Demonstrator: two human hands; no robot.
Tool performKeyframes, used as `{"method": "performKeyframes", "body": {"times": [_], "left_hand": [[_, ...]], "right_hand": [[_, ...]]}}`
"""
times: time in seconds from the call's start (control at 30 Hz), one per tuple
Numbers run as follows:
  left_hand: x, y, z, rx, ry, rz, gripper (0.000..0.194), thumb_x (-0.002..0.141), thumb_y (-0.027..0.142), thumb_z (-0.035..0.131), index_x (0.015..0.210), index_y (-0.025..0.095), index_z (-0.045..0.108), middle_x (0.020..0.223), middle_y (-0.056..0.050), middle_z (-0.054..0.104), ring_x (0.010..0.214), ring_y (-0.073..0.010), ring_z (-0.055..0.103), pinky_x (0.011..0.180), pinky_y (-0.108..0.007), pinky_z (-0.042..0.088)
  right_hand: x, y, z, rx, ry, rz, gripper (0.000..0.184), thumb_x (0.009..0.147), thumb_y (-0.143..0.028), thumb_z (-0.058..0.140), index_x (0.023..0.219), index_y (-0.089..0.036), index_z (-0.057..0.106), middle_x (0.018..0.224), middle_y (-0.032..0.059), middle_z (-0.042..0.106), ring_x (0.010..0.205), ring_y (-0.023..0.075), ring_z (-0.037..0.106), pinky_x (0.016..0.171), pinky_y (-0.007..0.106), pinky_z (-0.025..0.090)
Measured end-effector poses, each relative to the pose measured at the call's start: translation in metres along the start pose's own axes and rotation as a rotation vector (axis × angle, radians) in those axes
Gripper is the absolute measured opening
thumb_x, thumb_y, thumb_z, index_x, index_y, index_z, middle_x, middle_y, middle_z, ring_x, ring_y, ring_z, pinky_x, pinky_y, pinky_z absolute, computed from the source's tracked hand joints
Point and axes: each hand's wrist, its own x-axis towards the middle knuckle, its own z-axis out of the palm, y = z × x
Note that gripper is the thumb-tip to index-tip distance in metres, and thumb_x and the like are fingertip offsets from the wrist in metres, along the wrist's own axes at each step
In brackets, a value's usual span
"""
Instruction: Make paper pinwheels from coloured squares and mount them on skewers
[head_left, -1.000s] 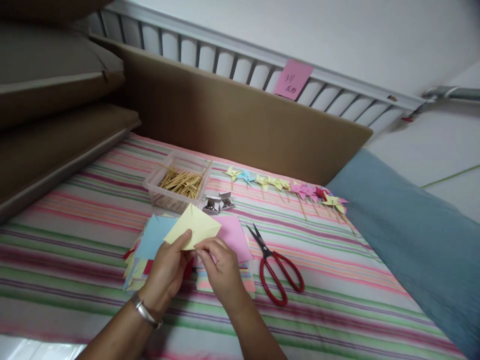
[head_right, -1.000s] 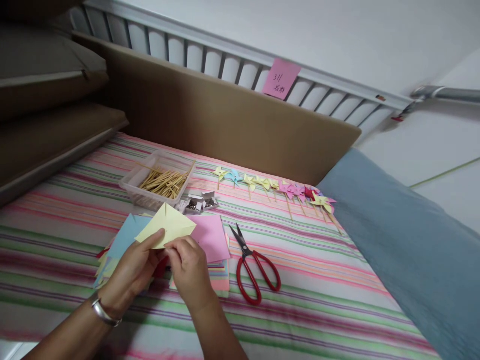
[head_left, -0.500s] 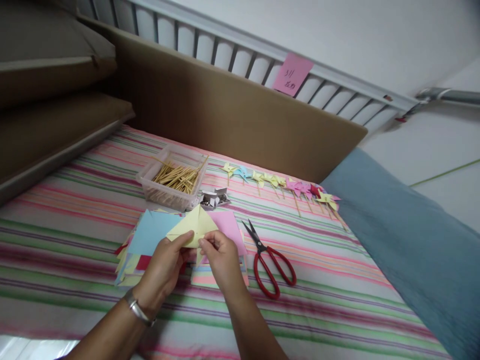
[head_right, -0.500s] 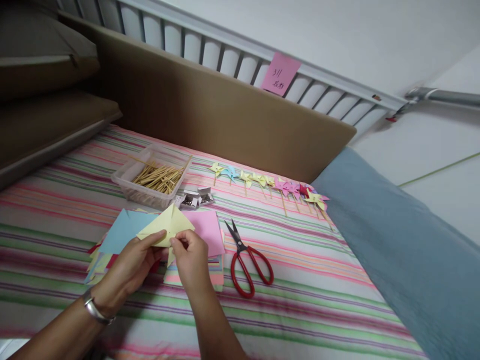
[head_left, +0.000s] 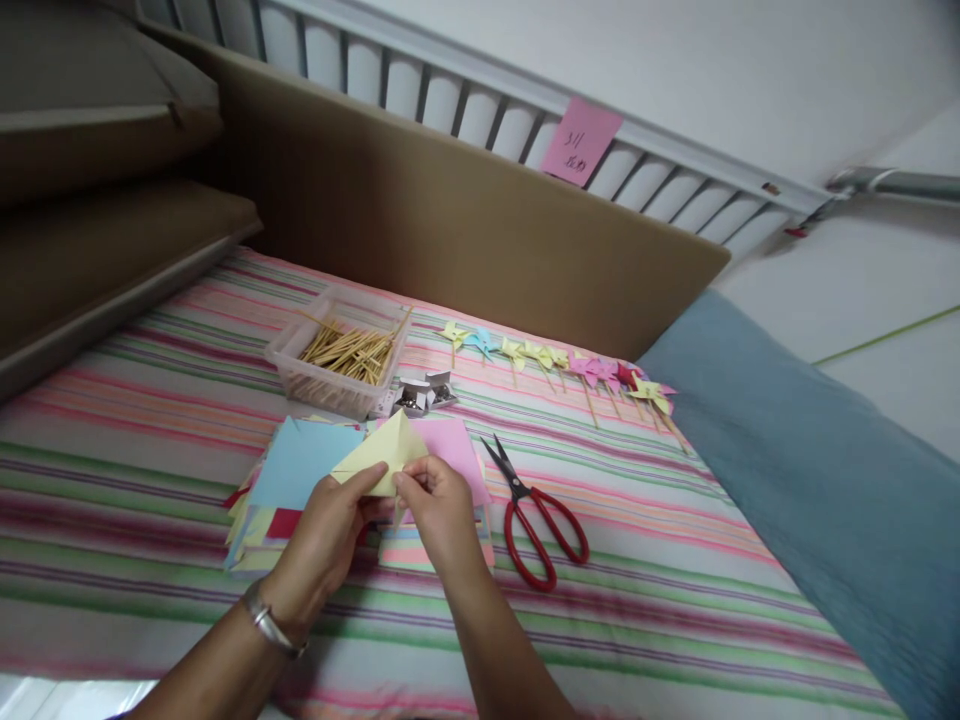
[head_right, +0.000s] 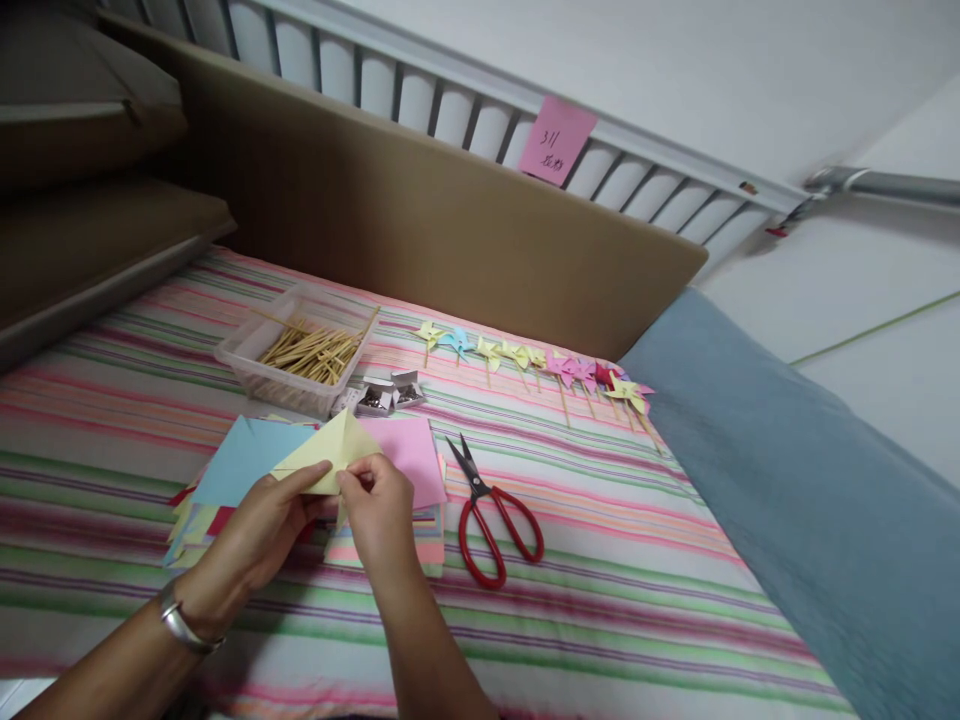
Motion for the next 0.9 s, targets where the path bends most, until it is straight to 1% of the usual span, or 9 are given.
{"method": "performKeyframes", "body": {"times": [0.2, 0.37, 0.47, 0.5, 0.57, 0.63, 0.7, 0.77, 0.9], "left_hand": [[-0.003, 0.002, 0.004, 0.022, -0.021, 0.031, 0.023, 0.064, 0.023, 0.073, 0.083, 0.011, 0.07, 0.077, -0.007, 0.071, 0.068, -0.0181, 0.063, 0.06, -0.026, 0.05], [0.001, -0.002, 0.0, 0.041, 0.101, 0.017, 0.02, 0.054, 0.019, 0.077, 0.07, 0.011, 0.068, 0.064, -0.004, 0.068, 0.054, -0.0147, 0.06, 0.049, -0.024, 0.046], [0.003, 0.0, -0.004, 0.073, 0.106, -0.01, 0.021, 0.055, 0.019, 0.076, 0.072, 0.01, 0.068, 0.063, -0.004, 0.068, 0.049, -0.0138, 0.058, 0.046, -0.023, 0.045], [0.003, 0.002, -0.004, 0.092, 0.085, -0.027, 0.021, 0.056, 0.019, 0.075, 0.074, 0.01, 0.068, 0.064, -0.005, 0.068, 0.05, -0.0144, 0.059, 0.047, -0.024, 0.046], [0.003, 0.005, -0.005, 0.131, 0.042, -0.076, 0.022, 0.057, 0.018, 0.074, 0.077, 0.01, 0.068, 0.069, -0.008, 0.07, 0.055, -0.0166, 0.062, 0.05, -0.025, 0.048], [0.001, 0.008, -0.004, 0.158, 0.01, -0.123, 0.027, 0.058, 0.017, 0.073, 0.084, 0.011, 0.069, 0.073, -0.009, 0.071, 0.059, -0.0184, 0.064, 0.051, -0.025, 0.049], [0.0, 0.01, -0.003, 0.169, -0.009, -0.15, 0.028, 0.059, 0.015, 0.072, 0.087, 0.012, 0.068, 0.07, -0.009, 0.07, 0.057, -0.0186, 0.063, 0.048, -0.024, 0.047], [-0.001, 0.009, -0.002, 0.165, -0.023, -0.152, 0.024, 0.058, 0.012, 0.071, 0.082, 0.012, 0.068, 0.063, -0.007, 0.068, 0.051, -0.0171, 0.061, 0.044, -0.022, 0.044], [-0.001, 0.003, -0.005, 0.206, -0.028, -0.142, 0.02, 0.056, 0.012, 0.072, 0.075, 0.012, 0.068, 0.06, -0.005, 0.067, 0.044, -0.0133, 0.056, 0.041, -0.021, 0.039]], "right_hand": [[0.002, 0.004, 0.001, -0.069, 0.025, -0.045, 0.011, 0.069, -0.026, 0.059, 0.061, -0.019, 0.055, 0.049, -0.0041, 0.054, 0.048, 0.012, 0.05, 0.047, 0.022, 0.04], [0.0, 0.002, -0.001, -0.094, -0.009, -0.031, 0.008, 0.068, -0.024, 0.059, 0.062, -0.019, 0.057, 0.05, -0.0039, 0.054, 0.049, 0.0127, 0.052, 0.047, 0.022, 0.041], [0.003, -0.006, -0.013, -0.125, 0.037, -0.071, 0.008, 0.068, -0.025, 0.06, 0.07, -0.017, 0.061, 0.063, -0.0003, 0.062, 0.059, 0.0146, 0.058, 0.057, 0.025, 0.047], [0.005, -0.009, -0.018, -0.153, 0.072, -0.099, 0.01, 0.067, -0.024, 0.062, 0.075, -0.017, 0.063, 0.071, 0.0017, 0.065, 0.067, 0.0159, 0.06, 0.064, 0.027, 0.048], [0.008, -0.013, -0.027, -0.191, 0.112, -0.129, 0.024, 0.065, -0.023, 0.066, 0.088, -0.017, 0.065, 0.089, 0.0053, 0.067, 0.084, 0.0191, 0.062, 0.078, 0.032, 0.047], [0.011, -0.015, -0.032, -0.118, 0.03, -0.058, 0.04, 0.062, -0.022, 0.069, 0.101, -0.018, 0.062, 0.096, 0.0066, 0.067, 0.091, 0.0212, 0.062, 0.081, 0.034, 0.048], [0.011, -0.014, -0.033, 0.04, -0.12, 0.058, 0.051, 0.06, -0.02, 0.069, 0.11, -0.019, 0.057, 0.093, 0.0055, 0.068, 0.085, 0.0214, 0.064, 0.072, 0.033, 0.051], [0.01, -0.013, -0.031, 0.16, -0.223, 0.123, 0.055, 0.059, -0.017, 0.069, 0.112, -0.02, 0.055, 0.088, 0.0035, 0.069, 0.078, 0.0206, 0.065, 0.063, 0.029, 0.051], [0.006, -0.014, -0.028, 0.185, -0.246, 0.135, 0.058, 0.056, -0.013, 0.068, 0.111, -0.021, 0.055, 0.089, 0.0026, 0.068, 0.074, 0.0198, 0.064, 0.057, 0.026, 0.051]]}}
